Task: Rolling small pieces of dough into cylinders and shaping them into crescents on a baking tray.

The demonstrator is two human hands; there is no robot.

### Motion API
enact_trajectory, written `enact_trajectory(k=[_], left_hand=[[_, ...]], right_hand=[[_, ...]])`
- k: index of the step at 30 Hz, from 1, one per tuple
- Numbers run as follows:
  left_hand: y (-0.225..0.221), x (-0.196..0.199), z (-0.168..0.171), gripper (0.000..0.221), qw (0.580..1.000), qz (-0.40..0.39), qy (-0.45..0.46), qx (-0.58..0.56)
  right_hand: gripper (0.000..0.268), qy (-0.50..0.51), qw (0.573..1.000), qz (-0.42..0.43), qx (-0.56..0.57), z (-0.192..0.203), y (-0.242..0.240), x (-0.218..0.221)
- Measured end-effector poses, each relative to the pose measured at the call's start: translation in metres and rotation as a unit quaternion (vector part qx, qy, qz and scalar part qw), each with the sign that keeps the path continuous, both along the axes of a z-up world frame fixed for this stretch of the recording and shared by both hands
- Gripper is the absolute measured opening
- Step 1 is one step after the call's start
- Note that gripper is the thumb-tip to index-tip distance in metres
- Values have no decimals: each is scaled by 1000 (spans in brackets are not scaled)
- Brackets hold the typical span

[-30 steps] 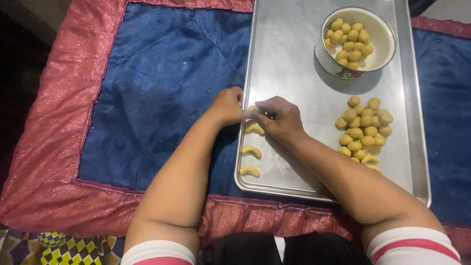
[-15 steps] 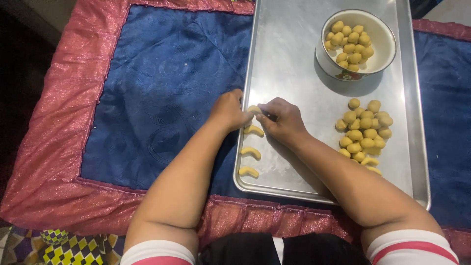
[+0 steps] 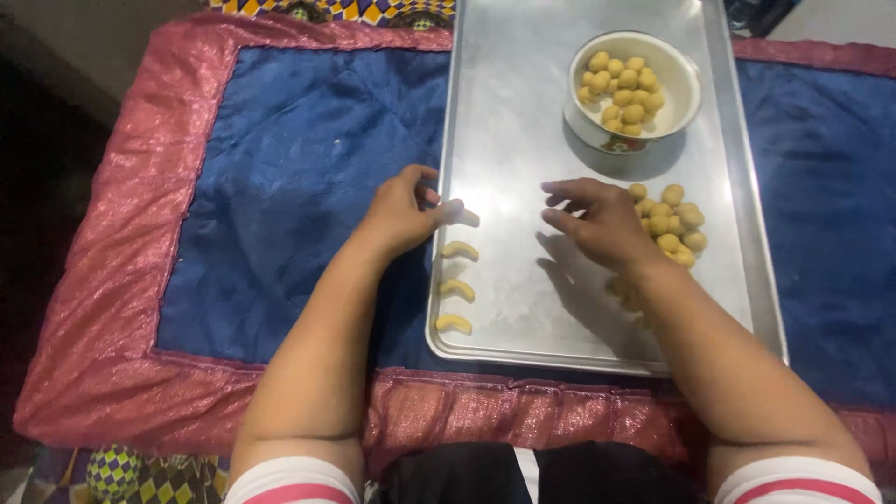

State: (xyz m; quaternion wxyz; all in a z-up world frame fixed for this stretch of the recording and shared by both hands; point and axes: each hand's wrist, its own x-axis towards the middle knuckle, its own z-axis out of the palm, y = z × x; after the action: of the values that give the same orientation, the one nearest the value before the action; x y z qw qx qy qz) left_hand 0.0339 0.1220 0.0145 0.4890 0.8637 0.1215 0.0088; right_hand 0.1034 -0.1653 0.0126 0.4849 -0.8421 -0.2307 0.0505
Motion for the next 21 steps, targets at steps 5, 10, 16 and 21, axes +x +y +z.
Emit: enact_trajectory(k=[5,10,16,21], left_hand=[[-25,-14,19,60,997,-21,-44,-55],[-25,-7,15,50,991,-22,-64,-118],[-25,-14,54,36,944,47,-54,-322],[-28,-16,57,43,898,101,-10,-428]], right_hand=[[27,-24,993,-31,-115,7,-70,-7],[21,-118,945,17,-304,-1,-106,-25],[88,-216,851,114,-466,-4,-106,-41],[44,-189,916,118,-334,6,-116,-38]])
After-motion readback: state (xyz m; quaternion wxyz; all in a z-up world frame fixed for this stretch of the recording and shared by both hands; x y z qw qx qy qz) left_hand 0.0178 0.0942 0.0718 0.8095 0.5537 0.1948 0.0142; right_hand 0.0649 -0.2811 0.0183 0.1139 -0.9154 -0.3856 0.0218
